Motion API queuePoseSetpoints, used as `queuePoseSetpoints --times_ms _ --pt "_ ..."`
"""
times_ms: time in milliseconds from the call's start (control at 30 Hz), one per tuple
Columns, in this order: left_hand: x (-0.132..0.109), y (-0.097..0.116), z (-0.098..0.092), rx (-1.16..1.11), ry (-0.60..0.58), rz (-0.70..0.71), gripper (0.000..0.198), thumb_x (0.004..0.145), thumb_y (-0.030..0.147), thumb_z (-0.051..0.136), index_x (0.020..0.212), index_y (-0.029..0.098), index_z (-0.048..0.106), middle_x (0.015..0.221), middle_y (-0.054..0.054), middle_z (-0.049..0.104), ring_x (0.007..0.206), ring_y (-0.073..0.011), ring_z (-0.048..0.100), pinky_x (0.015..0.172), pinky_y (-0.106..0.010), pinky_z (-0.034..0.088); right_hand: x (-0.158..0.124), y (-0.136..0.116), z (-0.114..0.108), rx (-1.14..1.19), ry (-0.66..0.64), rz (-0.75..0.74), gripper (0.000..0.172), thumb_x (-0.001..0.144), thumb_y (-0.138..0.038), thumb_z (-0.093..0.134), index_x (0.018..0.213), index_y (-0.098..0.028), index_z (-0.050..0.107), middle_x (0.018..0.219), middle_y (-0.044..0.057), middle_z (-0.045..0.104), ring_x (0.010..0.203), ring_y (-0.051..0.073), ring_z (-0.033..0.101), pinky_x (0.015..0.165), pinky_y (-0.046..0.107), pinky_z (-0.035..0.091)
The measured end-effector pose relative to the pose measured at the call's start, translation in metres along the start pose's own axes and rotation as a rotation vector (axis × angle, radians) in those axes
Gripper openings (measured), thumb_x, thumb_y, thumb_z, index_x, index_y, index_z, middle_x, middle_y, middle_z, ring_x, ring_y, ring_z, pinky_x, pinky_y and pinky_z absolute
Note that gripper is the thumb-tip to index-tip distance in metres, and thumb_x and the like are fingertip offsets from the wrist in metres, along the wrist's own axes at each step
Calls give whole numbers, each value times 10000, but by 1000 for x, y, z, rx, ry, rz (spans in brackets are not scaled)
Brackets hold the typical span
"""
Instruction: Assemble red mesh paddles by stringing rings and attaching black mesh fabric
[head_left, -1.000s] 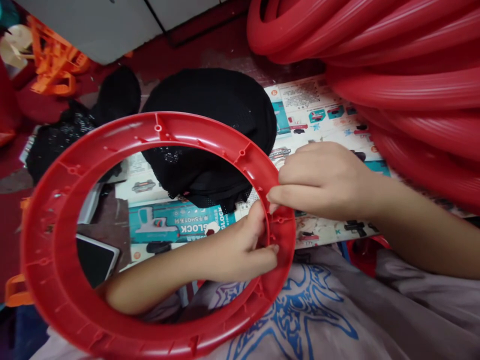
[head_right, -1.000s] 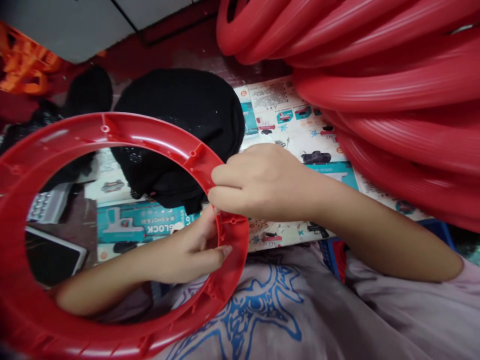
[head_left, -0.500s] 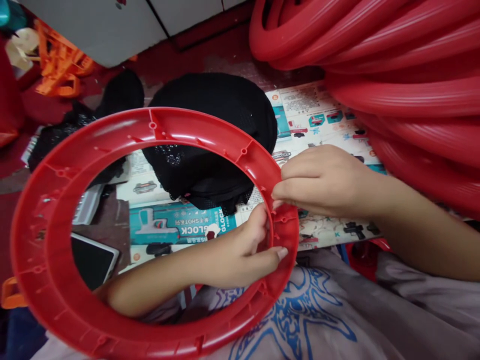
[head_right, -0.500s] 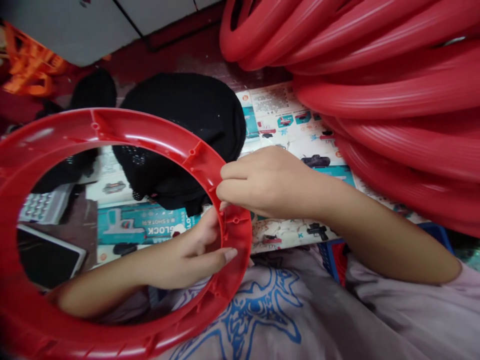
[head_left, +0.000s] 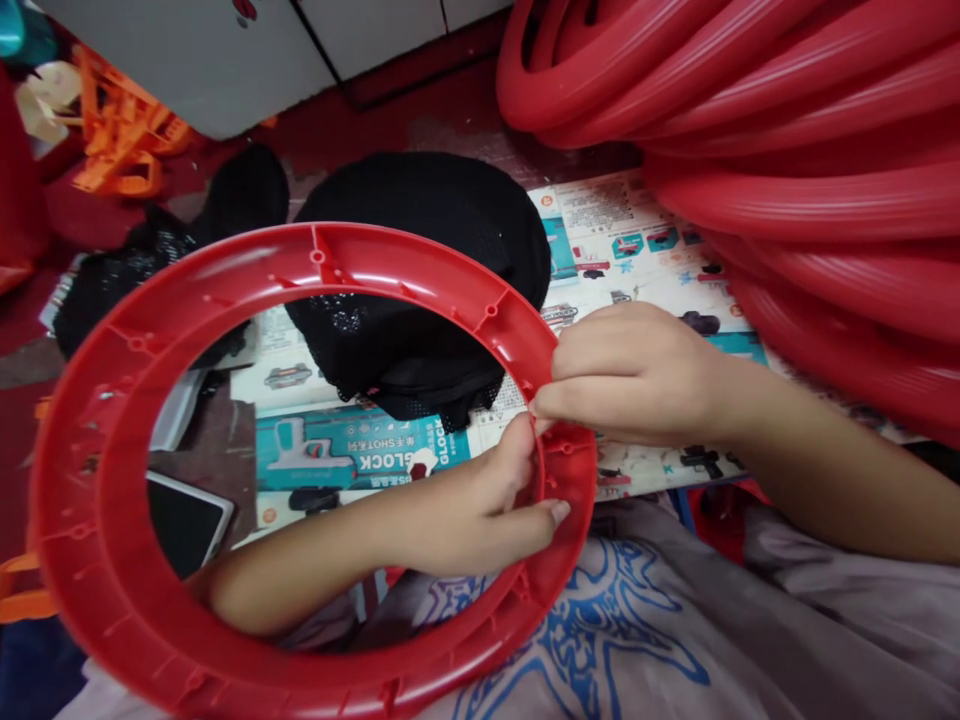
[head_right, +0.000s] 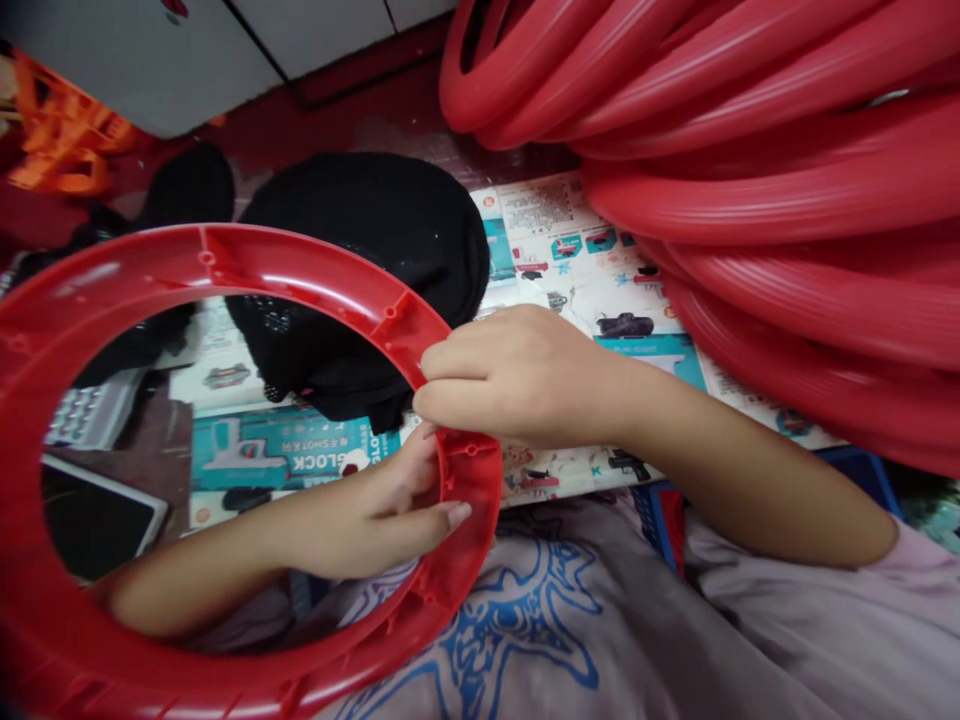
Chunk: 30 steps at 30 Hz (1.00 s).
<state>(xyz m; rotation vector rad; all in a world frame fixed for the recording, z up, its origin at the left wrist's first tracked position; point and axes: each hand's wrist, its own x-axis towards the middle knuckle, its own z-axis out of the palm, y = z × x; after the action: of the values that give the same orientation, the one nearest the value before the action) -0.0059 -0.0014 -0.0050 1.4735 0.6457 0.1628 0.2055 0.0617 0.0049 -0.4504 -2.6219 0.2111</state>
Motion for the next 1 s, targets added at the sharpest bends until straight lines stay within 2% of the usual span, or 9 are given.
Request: queuePoseSetpoints --times_ms 67,167,333,500,667,733,833,933,1000 --pt "0 0 0 9 -1 21 573 915 218 484 1405 196 188 1086 -83 535 1093 -243 538 954 -403 501 1 0 1 -2 24 13 306 965 -168 401 804 -180 661 701 -21 574 622 85 445 573 256 276" --pt "0 -1 1 -18 -25 21 619 927 221 460 1432 211 103 1082 -76 535 1011 -216 564 903 -382 523 2 -1 -3 -1 -15 19 326 965 -163 399 790 -180 673 710 -20 599 631 87 463 571 260 270" --pt "-1 -3 1 -35 -66 -16 608 921 208 482 1426 200 145 1001 -58 552 879 -189 577 788 -331 556 2 2 -11 27 -168 61 360 977 -215 385 773 -197 682 684 -22 558 622 91 435 568 269 248" --pt "-2 -3 1 -32 -49 1 641 912 201 497 1444 217 141 993 -52 560 853 -181 581 778 -326 568 2 3 -12 6 -216 29 394 985 -235 358 732 -186 657 661 -11 506 606 97 396 571 283 235" --pt "-2 -4 2 -49 -59 -29 682 890 191 525 1458 194 147 1042 -80 584 882 -197 601 822 -354 561 3 0 -12 13 -192 23 340 948 -240 438 671 -190 628 614 -17 444 572 100 348 546 289 201" --pt "-1 -4 4 -93 -26 -50 674 886 196 529 1450 195 161 1112 -100 576 966 -216 600 893 -390 535 2 -1 -12 19 -180 38 327 947 -239 439 680 -187 620 631 -16 463 579 101 355 541 287 202" --pt "2 1 7 -328 41 -67 632 861 218 567 1401 219 238 1167 -103 567 1086 -235 584 922 -393 516 1 -2 -11 30 -192 57 326 963 -250 415 715 -180 613 664 -13 504 599 101 383 544 277 218" --pt "8 8 11 -598 162 -77 466 844 247 614 1246 221 381 1095 -62 598 1023 -189 610 881 -323 516 2 -3 -7 40 -211 71 313 959 -238 415 718 -171 604 689 -8 551 599 100 410 544 274 227" --pt "13 8 14 -677 279 -74 352 872 257 599 1164 231 404 1022 -27 609 904 -144 623 792 -272 522 3 -4 -5 44 -230 68 311 957 -232 412 720 -167 602 687 -3 571 582 103 419 536 277 222"
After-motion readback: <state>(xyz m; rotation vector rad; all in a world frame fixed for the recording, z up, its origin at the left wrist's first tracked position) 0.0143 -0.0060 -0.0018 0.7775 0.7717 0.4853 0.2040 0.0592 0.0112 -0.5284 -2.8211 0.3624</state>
